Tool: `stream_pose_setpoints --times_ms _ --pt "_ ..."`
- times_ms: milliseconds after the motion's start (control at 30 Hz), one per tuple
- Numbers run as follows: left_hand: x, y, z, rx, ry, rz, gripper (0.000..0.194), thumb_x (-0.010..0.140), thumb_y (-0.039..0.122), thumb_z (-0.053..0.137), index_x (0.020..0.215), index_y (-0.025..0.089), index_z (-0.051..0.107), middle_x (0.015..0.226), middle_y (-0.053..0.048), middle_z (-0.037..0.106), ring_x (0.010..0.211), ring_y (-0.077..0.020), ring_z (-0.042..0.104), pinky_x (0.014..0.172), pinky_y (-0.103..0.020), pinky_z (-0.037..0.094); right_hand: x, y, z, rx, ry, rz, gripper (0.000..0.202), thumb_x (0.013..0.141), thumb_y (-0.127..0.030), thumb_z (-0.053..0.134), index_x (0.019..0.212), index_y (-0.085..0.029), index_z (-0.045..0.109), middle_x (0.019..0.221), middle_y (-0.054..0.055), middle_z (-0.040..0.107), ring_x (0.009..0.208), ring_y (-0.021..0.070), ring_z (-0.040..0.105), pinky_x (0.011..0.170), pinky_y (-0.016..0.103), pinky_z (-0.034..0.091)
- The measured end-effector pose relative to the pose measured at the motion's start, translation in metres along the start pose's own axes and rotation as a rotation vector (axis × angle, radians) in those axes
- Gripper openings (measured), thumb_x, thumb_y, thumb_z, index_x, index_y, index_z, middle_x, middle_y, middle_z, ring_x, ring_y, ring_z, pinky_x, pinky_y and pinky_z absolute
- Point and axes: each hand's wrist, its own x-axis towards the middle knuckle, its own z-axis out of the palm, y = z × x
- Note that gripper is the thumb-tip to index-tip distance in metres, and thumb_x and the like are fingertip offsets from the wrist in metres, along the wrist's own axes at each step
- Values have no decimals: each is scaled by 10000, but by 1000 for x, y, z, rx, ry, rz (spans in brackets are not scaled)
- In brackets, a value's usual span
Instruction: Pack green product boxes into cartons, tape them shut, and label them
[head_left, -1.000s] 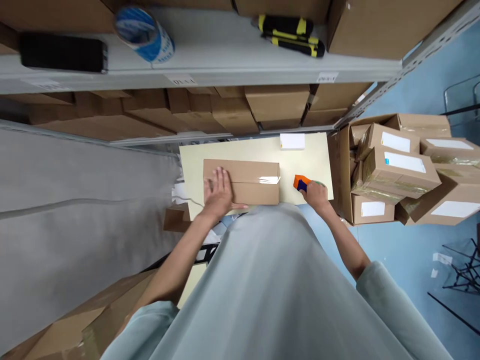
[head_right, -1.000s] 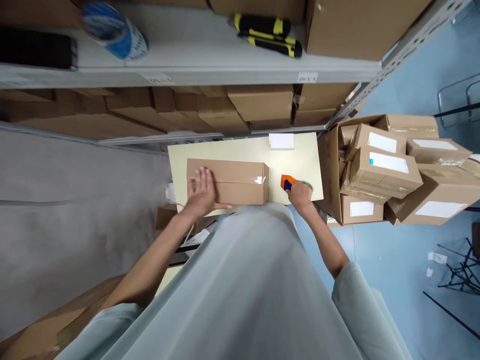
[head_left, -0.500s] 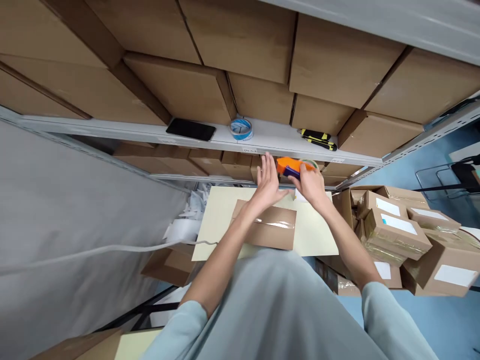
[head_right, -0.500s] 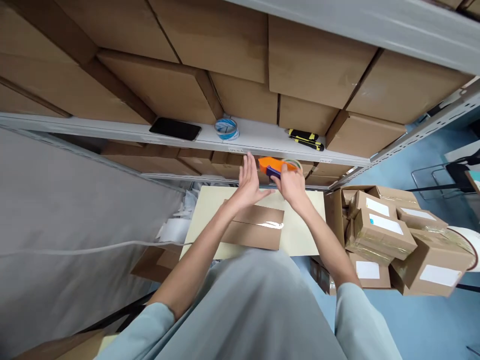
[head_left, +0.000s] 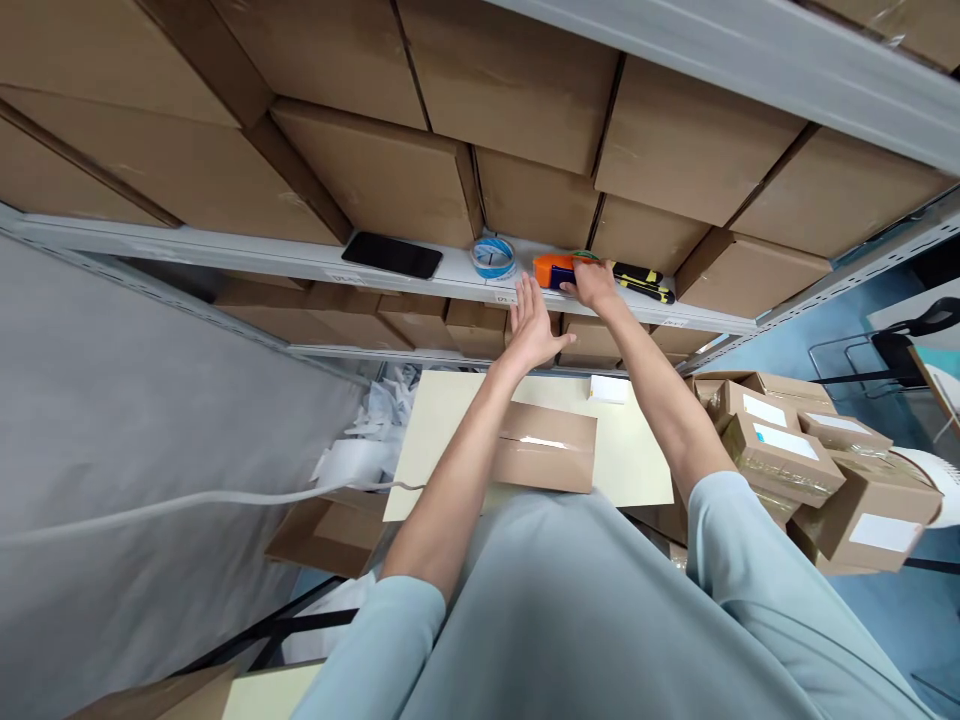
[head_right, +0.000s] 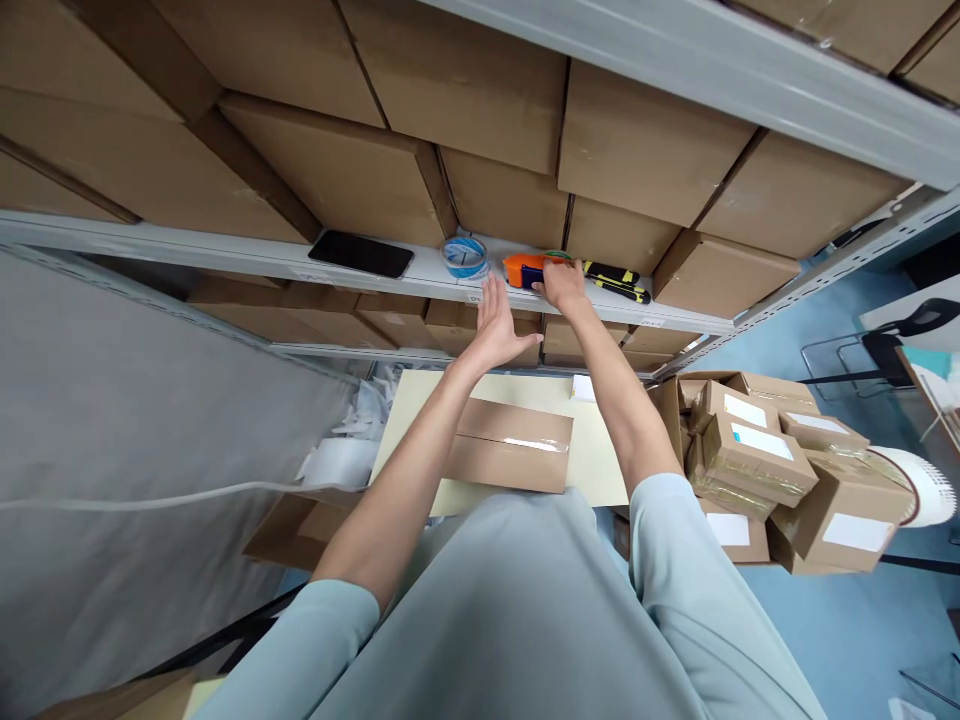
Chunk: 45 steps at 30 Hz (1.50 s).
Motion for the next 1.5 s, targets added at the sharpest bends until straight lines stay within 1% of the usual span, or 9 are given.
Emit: stream_pose_setpoints --times_ms 200,333,467,600,733,967,1100,1333,1500 --pt "-9 -11 -9 -13 4 -7 1527 756 456 989 1816 174 -74 1874 -247 -193 1724 -421 -243 1385 -675 -94 6 -1 11 46 81 24 485 1044 -267 580 1454 -8 592 1507 328 666 1453 430 578 1245 581 343" --pt "-15 -17 -23 -18 32 1 1509 779 446 970 1812 178 -97 1873 -233 -210 1724 -408 -250 1386 -671 -98 7 -22 9 61 252 31 545 1010 -237 522 1507 -15 549 1508 338 635 1433 475 540 1229 673 330" --pt "-18 -31 -48 -31 109 10 1479 809 454 952 1812 198 -105 1881 -207 -207 1723 -396 -252 1397 -649 -99 4 -80 -5 72 317 -183 610 1059 -272 416 1642 -90 420 1622 287 555 1537 486 440 1288 717 233" --pt "-27 -58 -90 -12 207 -20 1463 829 445 938 1811 195 -117 1881 -191 -219 1720 -395 -261 1404 -635 -94 5 -157 -20 124 276 -366 563 1085 -202 371 1643 -141 399 1685 203 526 1595 377 415 1348 600 211" --pt "-52 -88 -139 10 286 -52 1424 860 412 913 1812 216 -128 1890 -158 -215 1725 -372 -259 1418 -610 -72 20 -220 -21 221 215 -499 574 1038 -45 340 1604 -79 426 1653 188 583 1565 267 462 1355 471 224" --pt "-104 -121 -195 45 317 -147 1433 839 335 912 1811 192 -131 1896 -177 -176 1736 -385 -225 1427 -583 -71 47 -269 6 191 109 -464 663 920 31 352 1540 -129 522 1617 171 633 1566 272 491 1351 510 278" --pt "-119 -131 -190 12 325 -153 1396 859 333 888 1814 213 -123 1899 -165 -168 1745 -378 -193 1434 -585 -47 42 -266 21 199 140 -441 694 951 -42 364 1635 -130 437 1698 199 552 1653 285 391 1381 591 219" --pt "-125 -121 -144 -74 254 -120 1332 855 253 855 1817 173 -63 1903 -215 -83 1757 -382 -126 1441 -575 5 69 -268 37 238 121 -439 683 975 -115 423 1658 -94 411 1730 245 502 1695 341 332 1383 683 173" --pt "-136 -120 -146 -110 288 -96 1267 853 256 852 1817 148 37 1904 -230 -6 1767 -394 -69 1444 -580 31 47 -253 42 446 268 -486 634 1062 -194 371 1695 -149 372 1721 197 519 1722 317 283 1402 684 81"
